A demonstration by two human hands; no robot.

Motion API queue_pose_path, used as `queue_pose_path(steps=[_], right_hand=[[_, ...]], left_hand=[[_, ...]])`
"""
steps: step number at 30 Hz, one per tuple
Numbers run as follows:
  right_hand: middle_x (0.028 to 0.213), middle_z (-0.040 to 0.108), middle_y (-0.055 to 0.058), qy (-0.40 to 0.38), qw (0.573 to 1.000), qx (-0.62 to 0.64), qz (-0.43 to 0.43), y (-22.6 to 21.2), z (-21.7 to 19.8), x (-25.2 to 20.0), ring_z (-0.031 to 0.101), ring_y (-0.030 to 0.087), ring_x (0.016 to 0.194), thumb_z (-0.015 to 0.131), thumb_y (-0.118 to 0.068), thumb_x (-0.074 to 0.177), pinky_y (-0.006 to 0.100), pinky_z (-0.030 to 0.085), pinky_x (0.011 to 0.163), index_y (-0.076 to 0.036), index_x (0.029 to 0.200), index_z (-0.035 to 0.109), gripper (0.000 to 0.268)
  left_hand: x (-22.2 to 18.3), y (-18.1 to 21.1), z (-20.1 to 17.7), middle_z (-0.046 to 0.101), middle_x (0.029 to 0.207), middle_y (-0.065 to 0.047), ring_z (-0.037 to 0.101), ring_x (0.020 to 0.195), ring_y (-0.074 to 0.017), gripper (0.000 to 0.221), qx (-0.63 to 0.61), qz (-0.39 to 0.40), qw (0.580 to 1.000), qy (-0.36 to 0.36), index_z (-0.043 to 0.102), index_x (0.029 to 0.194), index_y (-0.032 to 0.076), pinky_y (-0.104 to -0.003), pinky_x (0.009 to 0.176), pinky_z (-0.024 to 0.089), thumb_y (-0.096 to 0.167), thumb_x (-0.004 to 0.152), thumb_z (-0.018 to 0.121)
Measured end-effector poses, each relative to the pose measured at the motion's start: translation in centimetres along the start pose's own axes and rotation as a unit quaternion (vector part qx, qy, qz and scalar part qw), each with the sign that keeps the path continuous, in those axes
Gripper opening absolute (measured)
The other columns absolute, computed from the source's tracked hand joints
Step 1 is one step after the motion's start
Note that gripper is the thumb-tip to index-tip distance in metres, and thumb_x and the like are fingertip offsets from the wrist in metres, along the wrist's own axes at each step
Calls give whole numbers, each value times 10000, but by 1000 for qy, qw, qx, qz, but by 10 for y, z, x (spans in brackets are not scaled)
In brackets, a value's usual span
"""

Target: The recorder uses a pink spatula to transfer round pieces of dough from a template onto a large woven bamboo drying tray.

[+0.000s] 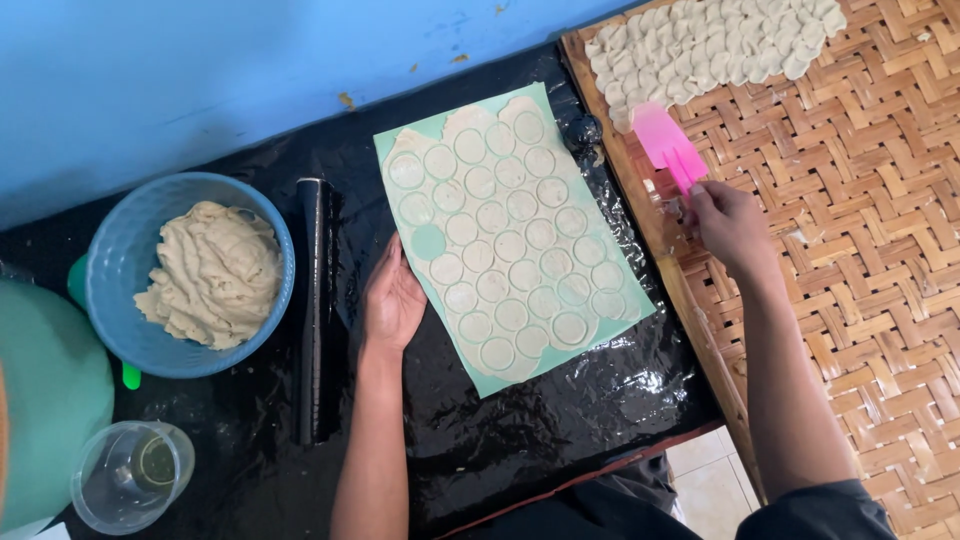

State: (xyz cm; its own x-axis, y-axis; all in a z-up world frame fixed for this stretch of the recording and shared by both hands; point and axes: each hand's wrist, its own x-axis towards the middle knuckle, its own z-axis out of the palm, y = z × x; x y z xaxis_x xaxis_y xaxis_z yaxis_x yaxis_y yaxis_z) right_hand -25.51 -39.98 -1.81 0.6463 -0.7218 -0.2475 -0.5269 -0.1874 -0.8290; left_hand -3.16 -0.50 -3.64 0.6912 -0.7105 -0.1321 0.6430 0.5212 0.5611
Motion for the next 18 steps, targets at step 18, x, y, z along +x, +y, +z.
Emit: queue_pose_path(steps=[18], right_hand=[[1001, 701, 257, 185, 908, -322, -193, -52, 24, -63, 694, 423, 821, 573, -116, 1076, 523, 511, 661, 46, 1286, 633, 272]], left_hand=[[0, -1, -6, 534, 1525, -94, 519, 1392, -185, 494, -2, 5, 1000, -2, 394, 1567, -10, -355, 1177, 407, 199, 1120, 425]])
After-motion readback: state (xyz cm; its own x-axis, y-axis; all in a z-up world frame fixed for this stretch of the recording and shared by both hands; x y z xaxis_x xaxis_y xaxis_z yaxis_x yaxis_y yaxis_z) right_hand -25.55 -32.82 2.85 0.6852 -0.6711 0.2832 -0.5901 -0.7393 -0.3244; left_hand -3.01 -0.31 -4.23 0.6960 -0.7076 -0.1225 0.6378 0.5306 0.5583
